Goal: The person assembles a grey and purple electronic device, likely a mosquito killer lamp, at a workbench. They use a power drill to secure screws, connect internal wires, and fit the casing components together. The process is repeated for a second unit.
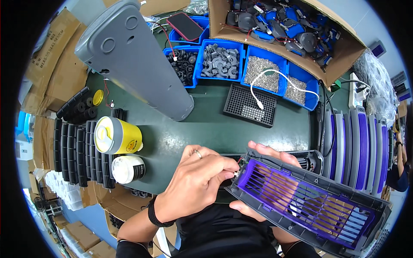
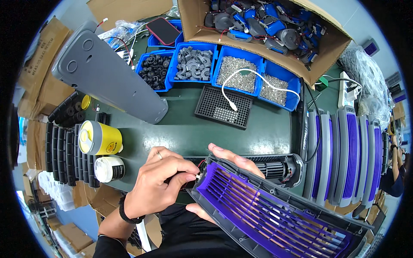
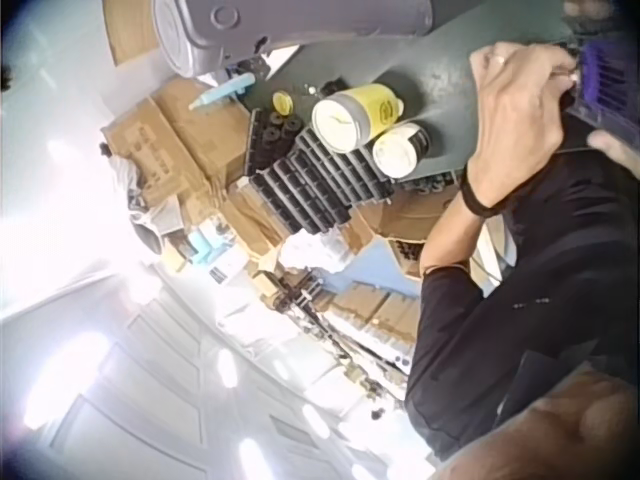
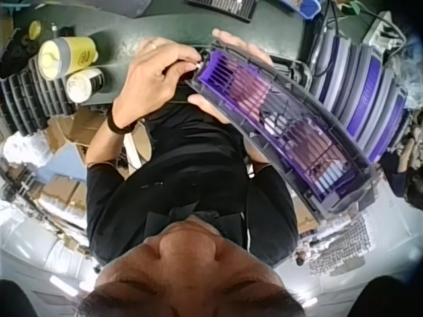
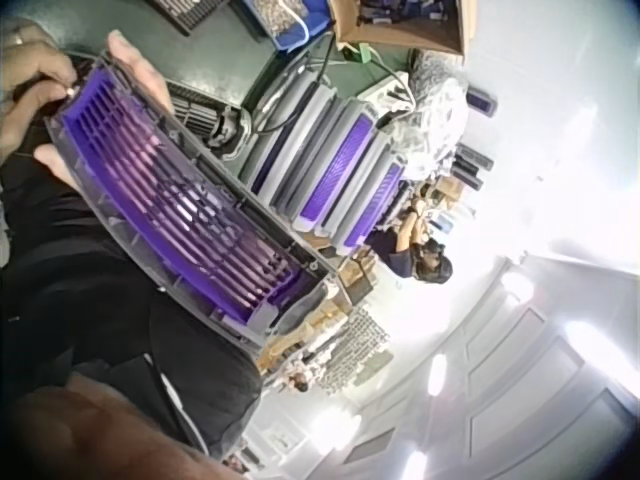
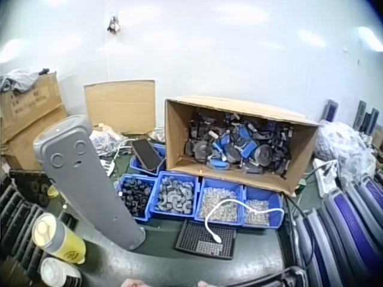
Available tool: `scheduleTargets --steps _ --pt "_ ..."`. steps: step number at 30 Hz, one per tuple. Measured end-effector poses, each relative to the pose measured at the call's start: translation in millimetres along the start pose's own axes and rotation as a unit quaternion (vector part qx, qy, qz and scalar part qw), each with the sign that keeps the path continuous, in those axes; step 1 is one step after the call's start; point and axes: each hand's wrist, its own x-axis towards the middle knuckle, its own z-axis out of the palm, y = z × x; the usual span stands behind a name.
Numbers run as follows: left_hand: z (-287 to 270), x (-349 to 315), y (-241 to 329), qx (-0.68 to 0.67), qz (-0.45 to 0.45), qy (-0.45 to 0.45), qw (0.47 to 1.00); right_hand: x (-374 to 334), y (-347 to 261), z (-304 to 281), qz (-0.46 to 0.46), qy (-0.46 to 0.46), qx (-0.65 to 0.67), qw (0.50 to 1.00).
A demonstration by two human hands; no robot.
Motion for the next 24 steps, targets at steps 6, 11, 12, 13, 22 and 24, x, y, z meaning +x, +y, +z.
scheduleTargets --steps 6,11,12,13,22,24 --pt "-1 2 2 0.031 0.023 0.008 0.999 5 4 6 -0.034 0.02 0.073 0.997" --pt "-5 5 10 0.09 0.05 -0.017 0.995 7 3 10 -0.058 0.016 0.086 0.994" --pt "-5 5 11 0.102 0.047 -0.022 0.993 6 2 10 -0.049 0.016 0.101 0.994" --pt "-5 5 12 0.104 0.037 -0.031 0.993 5 2 12 -0.045 0.021 0.101 0.994" --pt "-3 7 19 0.113 0.024 -0.044 0.992 3 2 19 -0.039 0.045 0.111 0.992" --pt "-2 8 19 0.109 0.033 -0.041 0.993 3 2 18 -0.04 0.041 0.112 0.992"
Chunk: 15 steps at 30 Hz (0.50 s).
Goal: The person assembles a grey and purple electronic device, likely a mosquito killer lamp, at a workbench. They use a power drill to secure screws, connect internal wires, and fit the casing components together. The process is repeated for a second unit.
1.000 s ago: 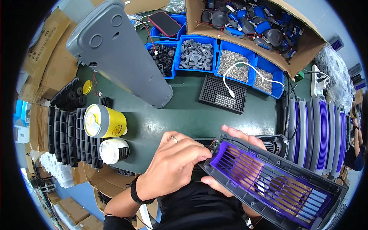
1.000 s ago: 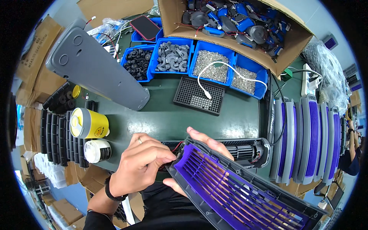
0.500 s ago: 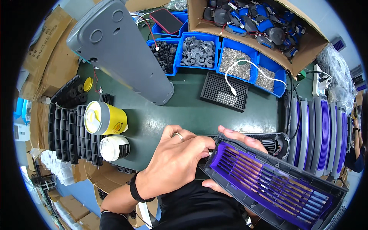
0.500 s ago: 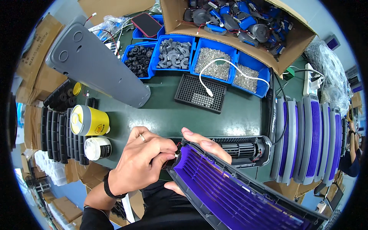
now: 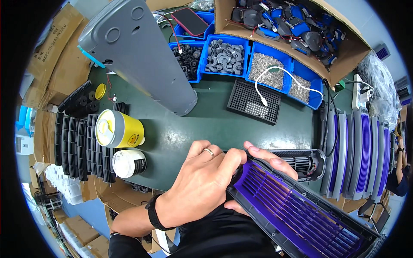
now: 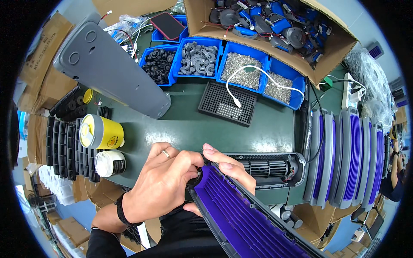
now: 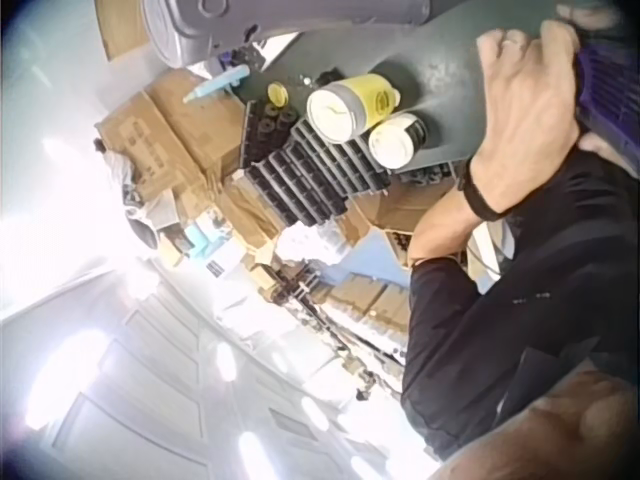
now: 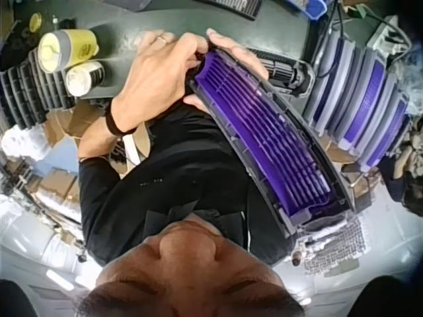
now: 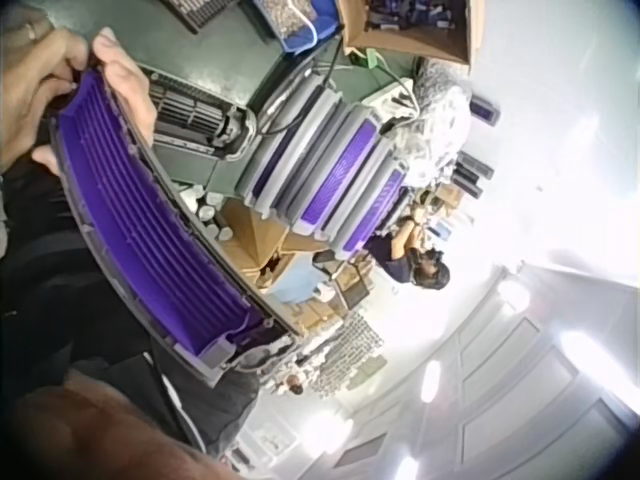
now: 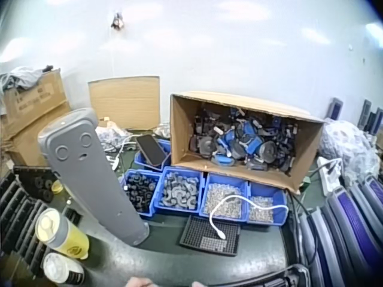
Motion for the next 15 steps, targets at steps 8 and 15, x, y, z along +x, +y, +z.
scheduleTargets --steps 8,15 --pt "7 5 -5 -0.032 0.055 0.006 0.998 -8 9 3 -0.016 0.031 0.025 0.999" --pt "-26 -12 32 -0.037 0.054 0.05 0.997 -22 11 -4 0.03 0.047 0.186 0.981"
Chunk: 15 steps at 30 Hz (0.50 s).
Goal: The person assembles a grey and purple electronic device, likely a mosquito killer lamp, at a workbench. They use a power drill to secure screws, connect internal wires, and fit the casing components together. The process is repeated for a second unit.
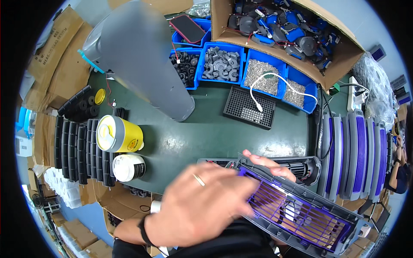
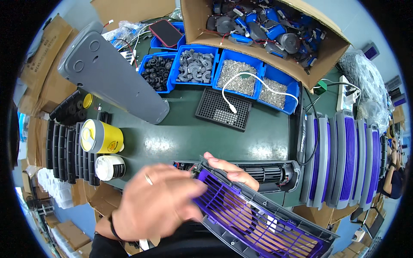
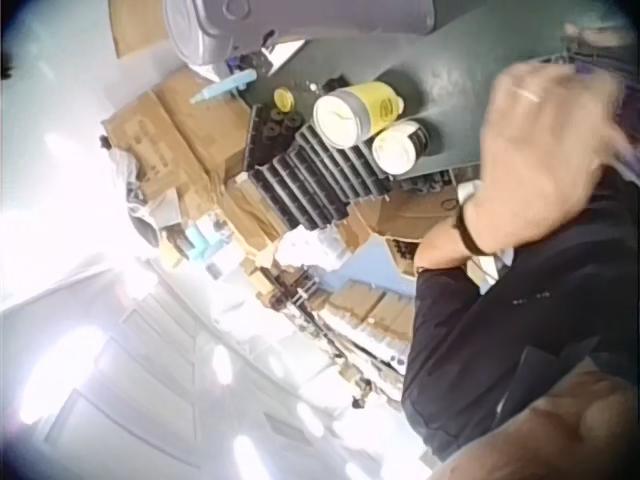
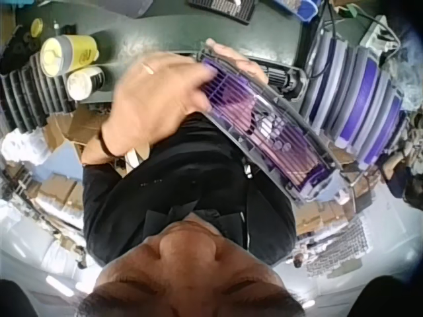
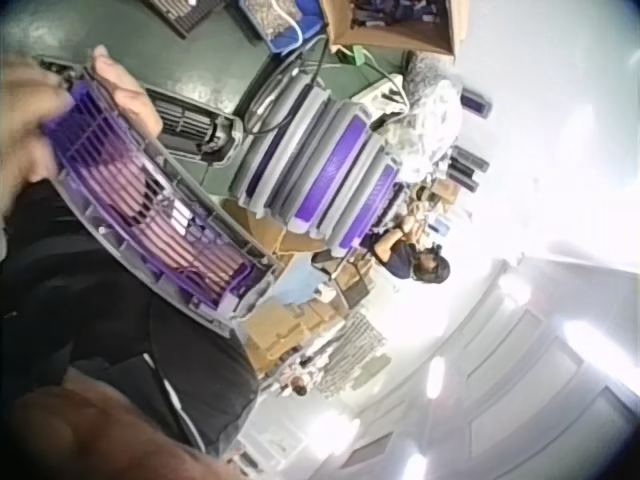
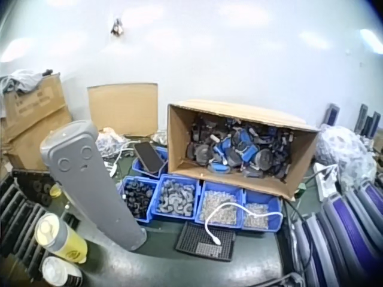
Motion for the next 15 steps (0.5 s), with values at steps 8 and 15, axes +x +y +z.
scheduleTargets --steps 8,15 --pt "28 -23 37 -0.01 0.154 0.012 0.988 1 -68 -30 0.071 -0.216 -0.529 0.818" --pt "11 -36 37 -0.094 0.132 -0.085 0.983 26 -84 -44 0.087 -0.326 -0.671 0.66"
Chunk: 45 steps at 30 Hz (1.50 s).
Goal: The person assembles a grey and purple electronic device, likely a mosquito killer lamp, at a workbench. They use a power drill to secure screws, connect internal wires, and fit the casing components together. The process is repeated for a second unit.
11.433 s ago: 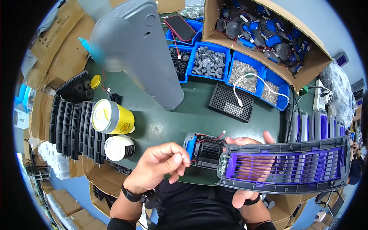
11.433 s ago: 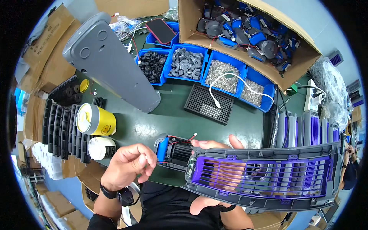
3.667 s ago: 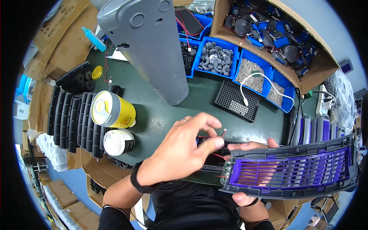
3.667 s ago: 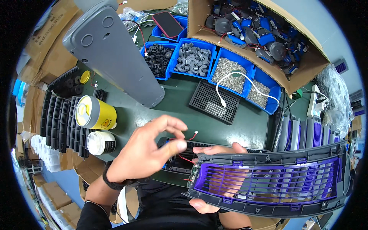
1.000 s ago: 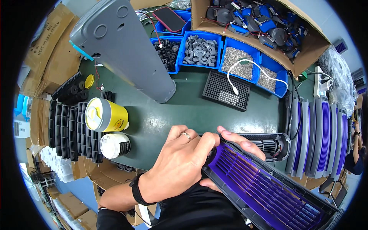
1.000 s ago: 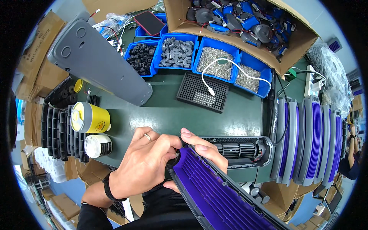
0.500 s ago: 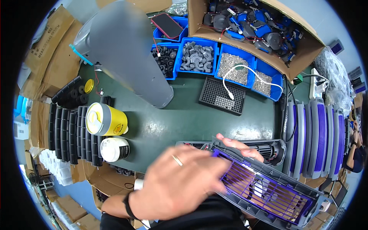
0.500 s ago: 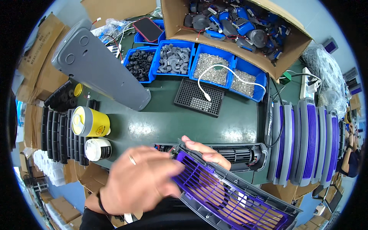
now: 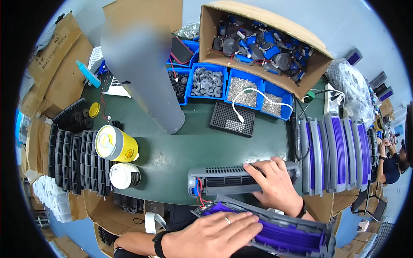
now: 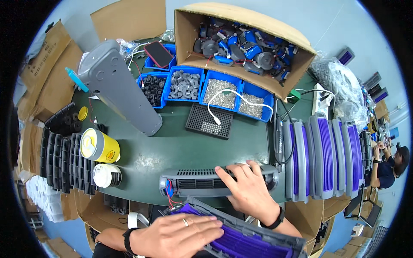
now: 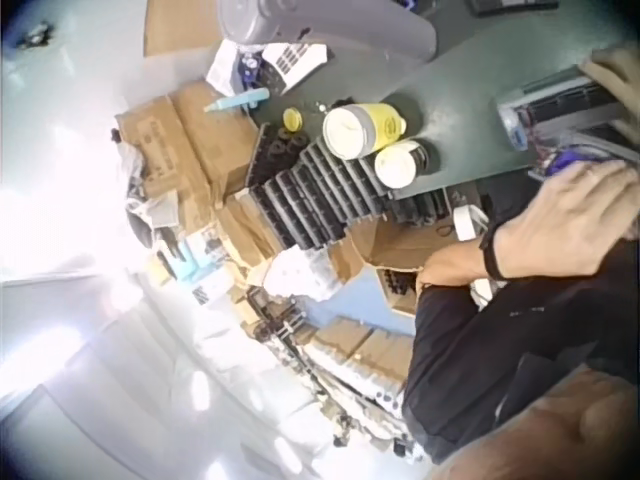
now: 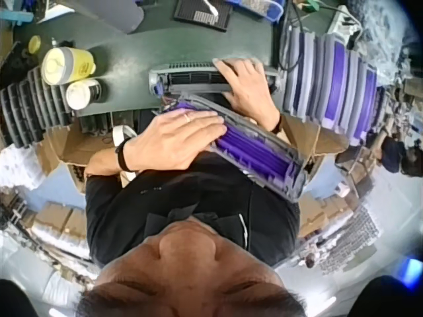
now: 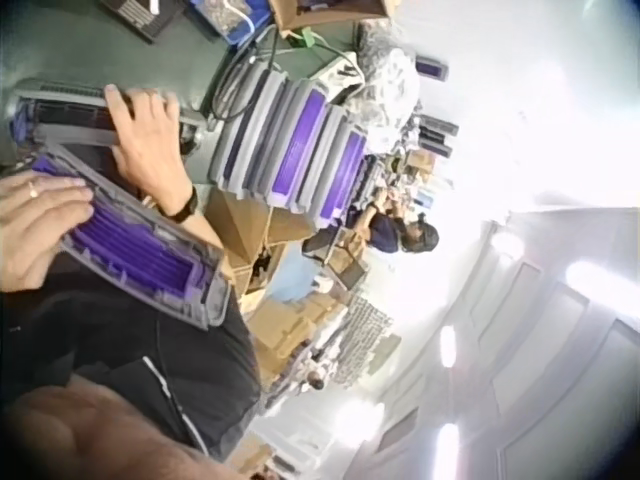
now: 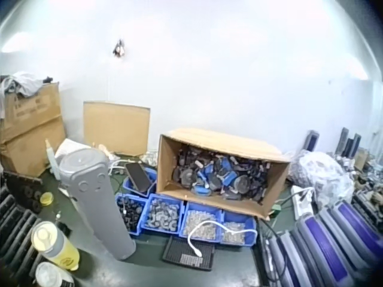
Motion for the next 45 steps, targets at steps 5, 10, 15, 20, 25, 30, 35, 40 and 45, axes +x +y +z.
scheduleTargets --steps 5,10,15,20,25,30,35,40,45 --pt "-20 17 -25 0.042 -0.057 0.027 0.997 48 21 13 -0.034 0.087 -0.053 0.994" --pt "-31 23 -61 0.057 -0.107 0.039 0.992 45 21 21 0.054 0.176 -0.101 0.978" --pt "-21 22 -67 0.046 -0.145 -0.027 0.988 -46 34 0 0.138 0.327 0.104 0.929" --pt "20 35 -99 0.122 -0.17 -0.164 0.964 -79 18 -61 0.26 0.366 0.27 0.852" --pt "35 42 -107 0.145 -0.169 -0.069 0.972 28 24 -92 0.025 0.18 0.139 0.973" --pt "46 47 -112 0.178 -0.134 0.01 0.975 147 69 -42 0.037 -0.119 0.038 0.991" --pt "48 48 -113 0.167 -0.126 0.023 0.978 191 66 -19 0.097 -0.179 -0.037 0.978" --pt "49 52 -115 0.16 -0.138 0.017 0.977 143 68 -46 0.06 0.051 0.073 0.994" --pt "49 46 -121 0.172 -0.146 0.026 0.974 10 32 -70 0.143 0.249 0.211 0.934"
